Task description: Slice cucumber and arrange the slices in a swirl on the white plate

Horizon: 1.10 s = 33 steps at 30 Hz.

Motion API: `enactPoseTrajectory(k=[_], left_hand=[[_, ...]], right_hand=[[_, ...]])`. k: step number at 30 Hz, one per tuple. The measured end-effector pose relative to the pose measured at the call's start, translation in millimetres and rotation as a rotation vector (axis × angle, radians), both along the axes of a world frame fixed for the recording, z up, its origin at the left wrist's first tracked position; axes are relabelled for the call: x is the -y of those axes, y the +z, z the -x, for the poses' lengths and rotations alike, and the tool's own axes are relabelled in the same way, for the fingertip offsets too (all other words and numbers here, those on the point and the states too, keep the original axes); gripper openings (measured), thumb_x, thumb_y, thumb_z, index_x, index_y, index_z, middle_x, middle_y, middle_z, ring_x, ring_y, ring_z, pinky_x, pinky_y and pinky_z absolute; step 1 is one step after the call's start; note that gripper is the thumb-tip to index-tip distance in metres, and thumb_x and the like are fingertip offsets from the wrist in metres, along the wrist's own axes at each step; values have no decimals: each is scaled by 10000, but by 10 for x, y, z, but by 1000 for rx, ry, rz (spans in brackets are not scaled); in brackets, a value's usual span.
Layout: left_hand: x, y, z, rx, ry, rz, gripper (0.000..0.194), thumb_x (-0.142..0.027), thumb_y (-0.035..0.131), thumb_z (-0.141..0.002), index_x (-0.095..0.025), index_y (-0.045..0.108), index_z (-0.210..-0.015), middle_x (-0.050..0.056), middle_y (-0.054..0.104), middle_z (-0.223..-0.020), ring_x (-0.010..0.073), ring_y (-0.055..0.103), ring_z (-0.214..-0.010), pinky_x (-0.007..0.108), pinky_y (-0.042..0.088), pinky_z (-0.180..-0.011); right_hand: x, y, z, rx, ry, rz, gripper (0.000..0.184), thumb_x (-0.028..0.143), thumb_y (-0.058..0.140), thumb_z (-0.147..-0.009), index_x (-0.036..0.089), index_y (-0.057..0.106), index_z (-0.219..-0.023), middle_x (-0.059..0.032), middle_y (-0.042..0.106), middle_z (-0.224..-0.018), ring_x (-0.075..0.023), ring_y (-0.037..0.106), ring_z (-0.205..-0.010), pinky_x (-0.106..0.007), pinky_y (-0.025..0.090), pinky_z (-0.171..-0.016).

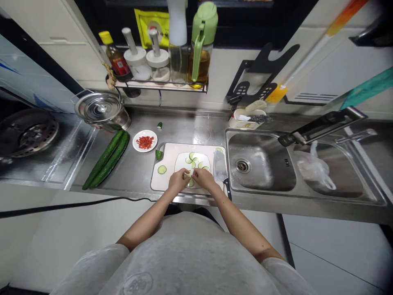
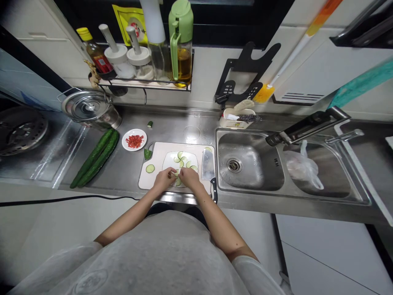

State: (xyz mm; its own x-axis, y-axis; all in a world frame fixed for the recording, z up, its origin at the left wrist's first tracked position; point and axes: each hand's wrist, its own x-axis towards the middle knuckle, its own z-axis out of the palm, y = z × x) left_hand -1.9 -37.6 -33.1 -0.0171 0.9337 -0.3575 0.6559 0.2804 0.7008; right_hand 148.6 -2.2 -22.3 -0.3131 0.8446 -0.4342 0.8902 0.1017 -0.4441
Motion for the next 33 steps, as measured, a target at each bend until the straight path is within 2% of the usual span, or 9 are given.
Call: enactPoseTrajectory(k=[6, 16, 25, 33], left_hand=[[3, -10, -6, -33, -29, -13, 217, -205, 638, -708, -250, 660, -919, -5, 656, -732, 160, 579, -689, 246, 358, -616], [-14, -31, 7, -76, -79, -22, 199, -227, 612, -750, -242, 648, -945, 17, 673, -804, 185, 590, -756, 265, 360, -638], [-10, -20, -22, -229, -123, -32, 217, -214, 566, -789, -241, 627, -995, 49, 627, -956, 208, 572, -877, 286, 372, -681], [1, 7, -32, -317, -158, -41, 210, -250, 541, -838, -253, 614, -1035, 47, 583, -1048, 209, 510, -1052, 297, 411, -800]], right_hand=[[-40, 18, 18, 40, 7, 2, 98, 262, 592, -827, 191, 650, -793, -73, 678, -824, -200, 605, -824, -250, 348, -604], [-84, 37, 50, 108, 47, 15, 150, 281, 557, -847, 182, 671, -854, -114, 687, -909, -233, 613, -882, -280, 385, -654], [-76, 47, 97, 185, 79, -13, 162, 271, 551, -857, 171, 652, -934, -129, 681, -936, -236, 614, -912, -289, 394, -693], [-26, 38, 106, 221, 103, -28, 194, 249, 459, -899, 176, 603, -1007, -100, 669, -995, -208, 607, -922, -271, 394, -698]])
